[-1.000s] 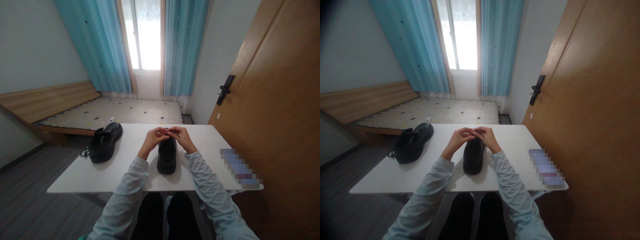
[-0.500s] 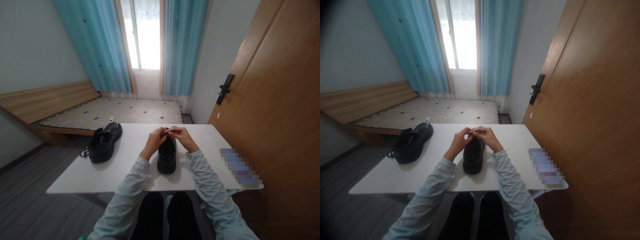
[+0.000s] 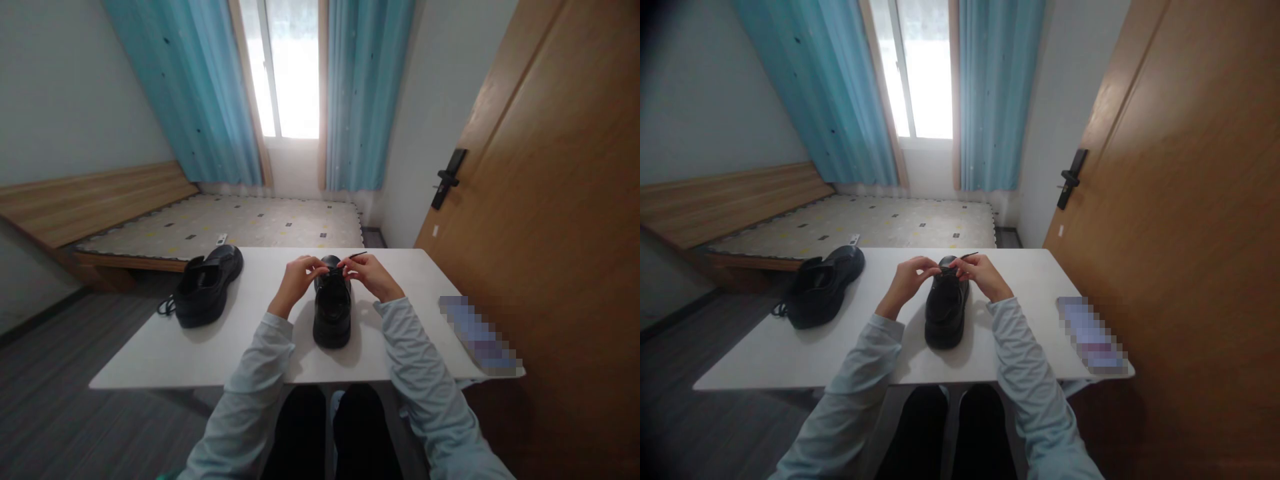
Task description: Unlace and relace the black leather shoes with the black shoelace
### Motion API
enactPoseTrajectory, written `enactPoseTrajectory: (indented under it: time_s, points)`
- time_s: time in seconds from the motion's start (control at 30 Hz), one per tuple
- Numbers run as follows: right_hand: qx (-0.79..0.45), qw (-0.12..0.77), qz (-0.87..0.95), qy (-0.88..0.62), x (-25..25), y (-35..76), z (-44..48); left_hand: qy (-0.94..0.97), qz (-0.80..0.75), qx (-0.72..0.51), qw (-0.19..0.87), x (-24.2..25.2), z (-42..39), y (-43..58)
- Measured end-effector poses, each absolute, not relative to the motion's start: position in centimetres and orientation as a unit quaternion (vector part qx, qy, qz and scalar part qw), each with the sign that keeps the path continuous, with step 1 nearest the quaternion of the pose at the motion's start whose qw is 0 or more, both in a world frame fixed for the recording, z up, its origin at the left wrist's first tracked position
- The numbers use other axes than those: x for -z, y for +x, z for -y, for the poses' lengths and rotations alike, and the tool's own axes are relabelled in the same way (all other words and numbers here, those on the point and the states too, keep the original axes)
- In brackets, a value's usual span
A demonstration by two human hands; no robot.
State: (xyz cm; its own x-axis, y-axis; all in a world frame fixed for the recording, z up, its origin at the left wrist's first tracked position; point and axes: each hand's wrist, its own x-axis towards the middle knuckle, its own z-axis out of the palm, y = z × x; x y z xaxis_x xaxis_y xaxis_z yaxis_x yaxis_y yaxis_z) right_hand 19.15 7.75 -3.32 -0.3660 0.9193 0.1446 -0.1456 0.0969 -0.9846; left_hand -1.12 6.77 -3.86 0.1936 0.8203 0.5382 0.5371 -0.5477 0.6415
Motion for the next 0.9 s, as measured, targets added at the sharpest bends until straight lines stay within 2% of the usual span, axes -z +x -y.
enactPoseTrajectory:
  time_s: [0.23,0.4,0.53,0.67,0.9]
  points:
    - [-0.601,0.456,0.573,-0.321,3.1,19.2,-7.5,0.712,-0.415,-0.481,0.3,4.0,-6.9,-1.0]
    - [-0.602,0.447,0.58,-0.319,2.8,19.3,-7.3,0.629,-0.328,-0.533,0.462,4.5,-6.7,0.0]
    - [-0.602,0.441,0.589,-0.31,2.7,19.5,-7.2,0.537,-0.261,-0.585,0.549,4.3,-6.3,1.1]
    - [-0.612,0.436,0.587,-0.301,2.7,19.5,-7.2,0.484,-0.254,-0.599,0.586,3.9,-5.9,1.5]
    - [-0.65,0.424,0.569,-0.274,2.8,19.9,-7.2,0.45,-0.25,-0.624,0.588,4.2,-6.2,1.3]
